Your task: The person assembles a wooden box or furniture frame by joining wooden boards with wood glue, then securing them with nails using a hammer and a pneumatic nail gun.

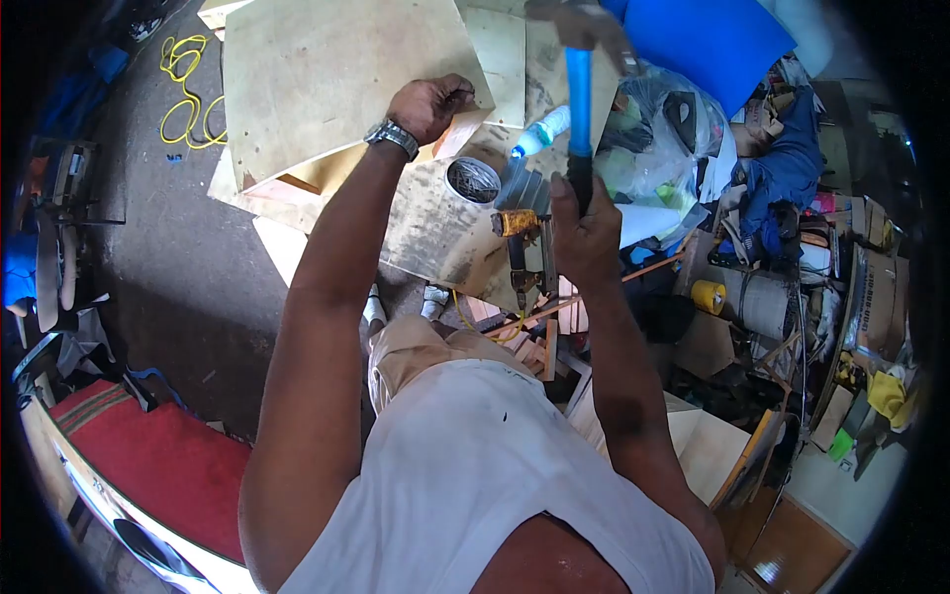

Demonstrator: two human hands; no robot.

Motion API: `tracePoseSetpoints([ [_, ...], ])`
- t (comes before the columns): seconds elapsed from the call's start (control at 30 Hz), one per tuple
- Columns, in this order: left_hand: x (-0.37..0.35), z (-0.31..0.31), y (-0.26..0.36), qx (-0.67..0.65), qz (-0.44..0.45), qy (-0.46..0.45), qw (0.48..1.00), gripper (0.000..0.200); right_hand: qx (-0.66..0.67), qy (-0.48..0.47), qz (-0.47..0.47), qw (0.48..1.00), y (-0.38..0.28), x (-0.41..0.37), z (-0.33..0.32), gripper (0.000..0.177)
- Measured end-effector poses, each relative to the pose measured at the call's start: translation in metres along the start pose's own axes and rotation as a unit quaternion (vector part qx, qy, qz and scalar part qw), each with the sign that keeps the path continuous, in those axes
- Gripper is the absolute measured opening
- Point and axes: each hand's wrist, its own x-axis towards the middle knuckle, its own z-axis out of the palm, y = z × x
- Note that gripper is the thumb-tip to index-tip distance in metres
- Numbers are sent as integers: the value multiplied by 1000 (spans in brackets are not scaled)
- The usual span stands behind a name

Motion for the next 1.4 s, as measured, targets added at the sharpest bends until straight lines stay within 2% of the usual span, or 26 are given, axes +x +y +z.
tracePoseSetpoints([
  [0.1, 1, -1, 0, 13, 1, 7, 1000, 16, -48, 0, -16, 999, -4, 3, 4, 30],
  [0.2, 2, 3, -6, 2, 16, 13, 1000, 17, -107, -105, 100, 984, 14, 2, 19, 30],
  [0.3, 1, 2, -6, 20, -5, 10, 1000, 17, -120, -128, 110, 978, 9, 5, 11, 30],
  [0.43, 1, 4, -8, -5, 3, 14, 1000, 15, -90, -60, 59, 992, -1, 2, 10, 33],
  [0.57, 3, 11, -18, -54, 18, 18, 998, 14, -186, -191, 164, 950, 3, 21, -5, 40],
  [0.6, 5, 7, -19, -60, 20, 24, 998, 14, -156, -183, 196, 951, -6, 26, -15, 42],
  [0.63, 1, 8, -22, -134, -16, 68, 988, 16, -112, -131, 110, 979, 2, 28, -24, 40],
  [0.7, 5, -7, -10, -273, -79, 159, 946, 19, 60, -9, 85, 995, -64, 33, -45, 24],
  [0.73, 8, -8, -20, -353, -15, 230, 907, 20, 168, 42, -20, 985, -84, 37, -57, 22],
  [0.8, 4, -20, -19, -364, -75, 274, 887, 21, 339, 60, -212, 915, -90, 43, -66, 20],
  [0.83, 4, -22, -15, -372, -103, 291, 876, 22, 315, 76, -231, 918, -71, 38, -51, 19],
  [0.87, 4, -21, -14, -360, -99, 285, 883, 26, 170, 79, -169, 968, -29, 29, -27, 19],
  [0.9, 6, -24, -10, -367, -99, 289, 879, 27, -46, -4, -27, 999, 12, 17, -3, 18],
  [0.93, 4, -27, -2, -375, -103, 291, 874, 27, -181, -141, 107, 967, 34, 4, 13, 18],
  [0.97, -2, -28, 2, -382, -110, 288, 871, 28, -205, -176, 125, 955, 41, -6, 16, 17],
  [1.0, 1, -22, -11, -341, -74, 305, 886, 26, -214, -133, -62, 966, 50, 6, 7, 17],
  [1.03, 14, -10, -36, -203, -49, 382, 900, 22, -170, -96, -86, 977, 37, 23, -3, 17],
  [1.1, 3, -25, -5, -452, -73, 303, 836, 19, -66, -26, -65, 995, -25, 56, -37, 17],
  [1.13, 5, -27, -8, -433, -76, 297, 848, 19, 19, 6, -113, 993, -57, 69, -52, 18],
  [1.17, 8, -29, -12, -437, -73, 290, 848, 19, 129, 20, -177, 975, -88, 74, -71, 18],
  [1.23, 6, -25, -20, -448, -81, 268, 849, 18, 372, -8, -296, 880, -129, 76, -90, 19],
  [1.27, 6, -25, -15, -434, -78, 286, 851, 15, 387, 10, -316, 866, -118, 72, -81, 20],
  [1.3, 6, -25, -13, -424, -78, 288, 855, 15, 341, 49, -309, 887, -89, 65, -62, 20],
  [1.33, 7, -27, -13, -415, -76, 292, 858, 15, 160, 67, -219, 960, -37, 52, -36, 21],
  [1.37, 4, -27, -14, -405, -78, 295, 862, 16, -46, 3, -78, 996, 16, 33, -7, 21],
  [1.4, 0, -24, -16, -417, -76, 303, 854, 14, -190, -137, 73, 970, 50, 16, 13, 22],
])
